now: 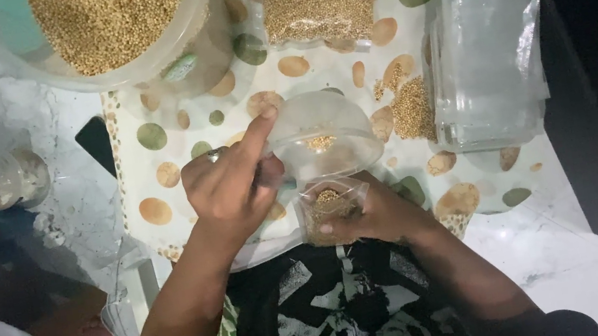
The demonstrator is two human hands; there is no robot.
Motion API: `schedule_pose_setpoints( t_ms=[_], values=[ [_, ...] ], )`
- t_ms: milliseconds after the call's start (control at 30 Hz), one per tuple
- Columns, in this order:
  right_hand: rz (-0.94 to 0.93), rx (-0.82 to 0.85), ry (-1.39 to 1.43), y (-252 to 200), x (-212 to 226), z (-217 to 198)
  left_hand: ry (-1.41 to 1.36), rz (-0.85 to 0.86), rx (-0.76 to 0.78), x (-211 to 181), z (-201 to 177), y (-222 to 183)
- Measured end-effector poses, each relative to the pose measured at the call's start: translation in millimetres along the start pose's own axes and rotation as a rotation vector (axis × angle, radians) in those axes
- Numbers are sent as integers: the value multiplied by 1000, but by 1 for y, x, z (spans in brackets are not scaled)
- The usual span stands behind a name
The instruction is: Scooping coriander seeds from a large container into individual plastic bags using a spoon and sealing them.
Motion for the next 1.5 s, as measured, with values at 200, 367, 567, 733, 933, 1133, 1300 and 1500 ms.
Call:
schedule_pose_setpoints(
  t_ms=[200, 367, 567, 733, 933, 1133, 1300, 1500],
  values=[
    [-13, -33, 25, -3, -6, 3, 12, 87, -43, -2, -2, -9],
    [9, -48, 58, 1, 4, 3, -36, 133, -61, -2, -4, -10],
    [-18, -35, 21, -3, -9, 5, -47, 204, -65, 1, -4, -16],
    [-9, -62, 40, -10, -37, -5, -79, 244, -62, 2, -2, -22],
    [48, -76, 55, -10, -33, 3, -170, 229, -13, 1, -5, -29],
    [-41, -48, 123, 0, 0, 11, -176, 250, -17, -2, -9, -29],
    [-76, -25, 182, 6, 18, 9, -212, 259, -5, -1, -11, -34],
    [-77, -37, 139, 6, 19, 8, -222, 272, -3, 4, -11, -57]
  ],
)
Point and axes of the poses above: each hand's wrist, its own y-axis towards the middle knuckle, its own z-axis out of the palm, x = y × z, the point moved 2 cm from there along y, towards the middle knuckle, and after that the axes turned 10 degrees about z, right-handed, at the moved point
